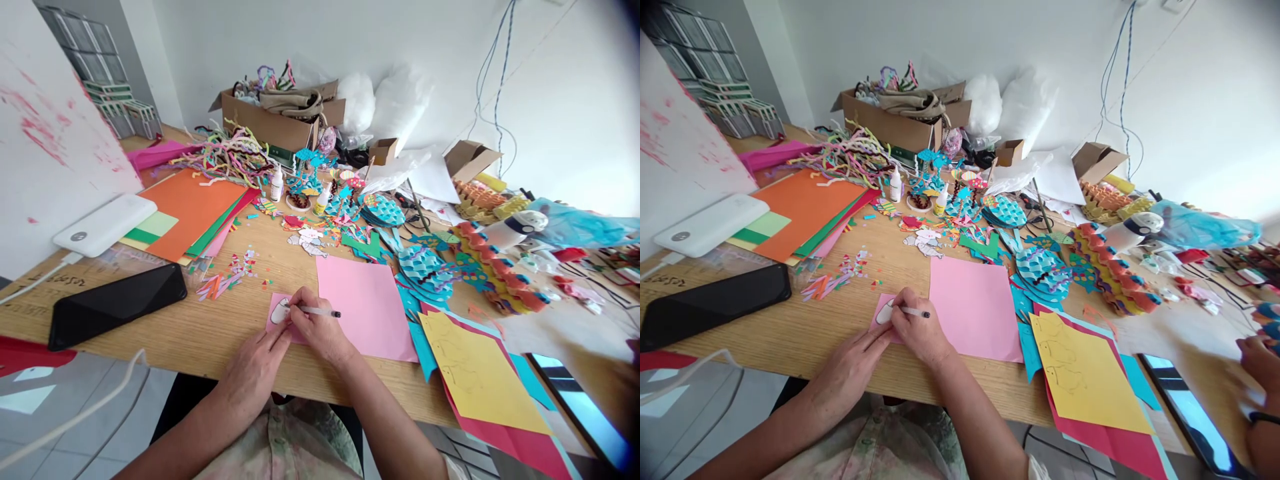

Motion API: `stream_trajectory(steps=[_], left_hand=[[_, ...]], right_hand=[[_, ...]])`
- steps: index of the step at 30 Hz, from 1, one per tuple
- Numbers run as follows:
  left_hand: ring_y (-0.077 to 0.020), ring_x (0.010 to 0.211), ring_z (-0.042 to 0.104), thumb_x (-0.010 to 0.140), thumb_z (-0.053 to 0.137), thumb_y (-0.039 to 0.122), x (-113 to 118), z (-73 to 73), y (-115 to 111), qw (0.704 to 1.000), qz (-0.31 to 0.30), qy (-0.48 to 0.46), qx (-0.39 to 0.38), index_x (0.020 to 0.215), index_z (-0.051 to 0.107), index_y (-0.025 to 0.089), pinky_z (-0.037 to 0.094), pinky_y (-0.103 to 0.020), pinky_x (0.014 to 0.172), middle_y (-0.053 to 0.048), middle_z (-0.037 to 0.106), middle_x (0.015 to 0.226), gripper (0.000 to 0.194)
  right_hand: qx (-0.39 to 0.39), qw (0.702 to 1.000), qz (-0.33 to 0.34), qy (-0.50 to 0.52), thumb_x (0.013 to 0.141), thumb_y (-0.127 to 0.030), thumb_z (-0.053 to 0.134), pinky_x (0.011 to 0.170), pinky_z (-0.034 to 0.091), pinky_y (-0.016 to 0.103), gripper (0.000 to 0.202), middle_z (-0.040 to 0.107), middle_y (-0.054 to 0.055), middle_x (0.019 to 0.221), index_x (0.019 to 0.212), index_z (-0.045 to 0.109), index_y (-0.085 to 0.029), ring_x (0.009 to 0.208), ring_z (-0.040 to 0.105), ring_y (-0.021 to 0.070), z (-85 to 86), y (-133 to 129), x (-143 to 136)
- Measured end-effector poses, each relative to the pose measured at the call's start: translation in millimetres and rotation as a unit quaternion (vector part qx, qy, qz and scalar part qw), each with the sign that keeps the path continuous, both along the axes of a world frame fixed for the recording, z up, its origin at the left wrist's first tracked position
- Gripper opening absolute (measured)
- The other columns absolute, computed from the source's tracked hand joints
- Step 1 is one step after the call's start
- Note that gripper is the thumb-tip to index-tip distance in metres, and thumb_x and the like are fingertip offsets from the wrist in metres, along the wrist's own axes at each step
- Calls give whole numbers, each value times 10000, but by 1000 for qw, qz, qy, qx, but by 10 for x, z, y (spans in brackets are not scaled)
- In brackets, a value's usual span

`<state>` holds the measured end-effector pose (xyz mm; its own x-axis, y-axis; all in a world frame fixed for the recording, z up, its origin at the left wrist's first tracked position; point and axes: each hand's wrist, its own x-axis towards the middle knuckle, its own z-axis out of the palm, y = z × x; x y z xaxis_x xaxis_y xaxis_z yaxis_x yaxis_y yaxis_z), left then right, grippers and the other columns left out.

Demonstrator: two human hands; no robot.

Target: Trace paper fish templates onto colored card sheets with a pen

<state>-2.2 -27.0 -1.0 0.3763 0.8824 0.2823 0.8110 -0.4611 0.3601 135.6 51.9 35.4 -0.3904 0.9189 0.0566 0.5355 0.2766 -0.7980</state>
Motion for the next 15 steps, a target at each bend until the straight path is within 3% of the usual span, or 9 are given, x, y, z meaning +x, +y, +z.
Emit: stream_trajectory(steps=[4,9,15], left_hand=[[-159,984,604,789,298,2,-148,126,122,995,-5,-88,-55,1038,561,179,491,-285,854,-66,647,1063,404],[-149,864,632,812,330,82,-338,258,432,982,13,-156,-103,919,568,196,488,-255,766,-29,677,909,285],[-156,822,626,768,422,98,-321,280,629,967,10,-161,-195,814,525,206,475,-263,740,-3,663,843,156]], right_hand=[[4,1000,-3,-10,760,-110,447,546,373,212,102,604,-19,626,758,491,-202,548,526,114,-17,-27,10],[6,1000,-4,-9,769,-111,451,548,374,212,101,614,-17,628,760,483,-206,558,543,122,-22,-43,9],[6,1000,-5,-1,758,-106,452,571,380,218,102,614,-14,638,749,476,-204,579,544,125,-33,-37,15]])
